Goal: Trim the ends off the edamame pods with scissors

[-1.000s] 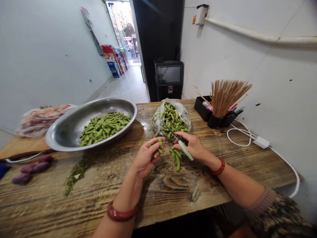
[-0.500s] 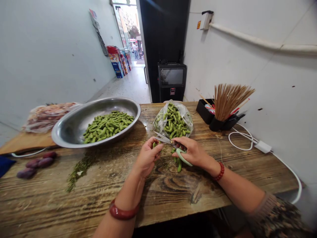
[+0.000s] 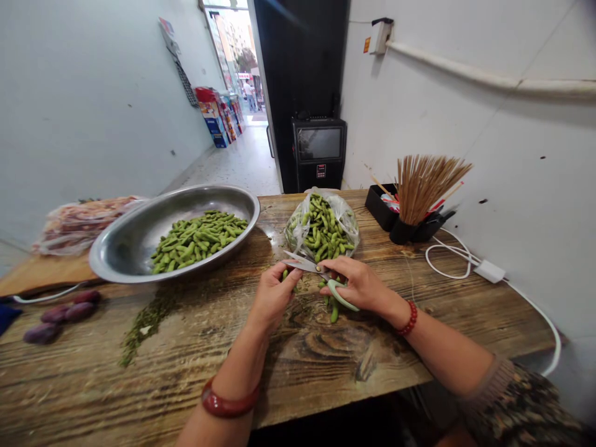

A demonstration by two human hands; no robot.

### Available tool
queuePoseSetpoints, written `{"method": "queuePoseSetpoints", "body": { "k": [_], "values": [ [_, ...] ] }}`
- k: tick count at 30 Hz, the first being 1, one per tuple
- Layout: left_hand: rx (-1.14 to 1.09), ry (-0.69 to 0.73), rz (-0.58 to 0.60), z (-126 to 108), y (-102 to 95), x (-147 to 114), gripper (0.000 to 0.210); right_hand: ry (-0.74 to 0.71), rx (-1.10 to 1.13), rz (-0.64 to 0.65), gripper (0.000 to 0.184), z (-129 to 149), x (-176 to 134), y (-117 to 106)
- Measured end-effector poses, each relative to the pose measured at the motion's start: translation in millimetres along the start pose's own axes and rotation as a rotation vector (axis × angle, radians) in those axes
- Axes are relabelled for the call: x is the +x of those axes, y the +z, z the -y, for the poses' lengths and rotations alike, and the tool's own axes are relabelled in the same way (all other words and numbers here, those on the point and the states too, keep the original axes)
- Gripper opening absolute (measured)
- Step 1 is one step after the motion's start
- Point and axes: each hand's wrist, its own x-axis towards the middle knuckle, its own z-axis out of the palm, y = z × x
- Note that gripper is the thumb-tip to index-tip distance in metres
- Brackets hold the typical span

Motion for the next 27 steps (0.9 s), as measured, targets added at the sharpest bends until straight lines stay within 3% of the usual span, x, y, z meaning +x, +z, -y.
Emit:
{"method": "queuePoseSetpoints", "body": {
  "k": [9,15,22,27],
  "values": [
    [0.214,0.095,-0.009,-2,-4.5,3,0.027,-0.019,-0.047,0.049,0.044,-5,0,-2],
    [0.262,0.064,-0.023,-2,-5.7,4,0.023,-0.035,-0.059,0.065,0.042,-10,1,0],
    [-0.172,-0.097,-0.027,-8,-5.4,3,0.028,0.124,0.159,-0.075,0.047,-12,3,5],
    [-0.392,-0.102,0.02,-12,-5.6,3,0.026,0.119,0.139,-0.06,0.054,-8,3,6]
  ]
}}
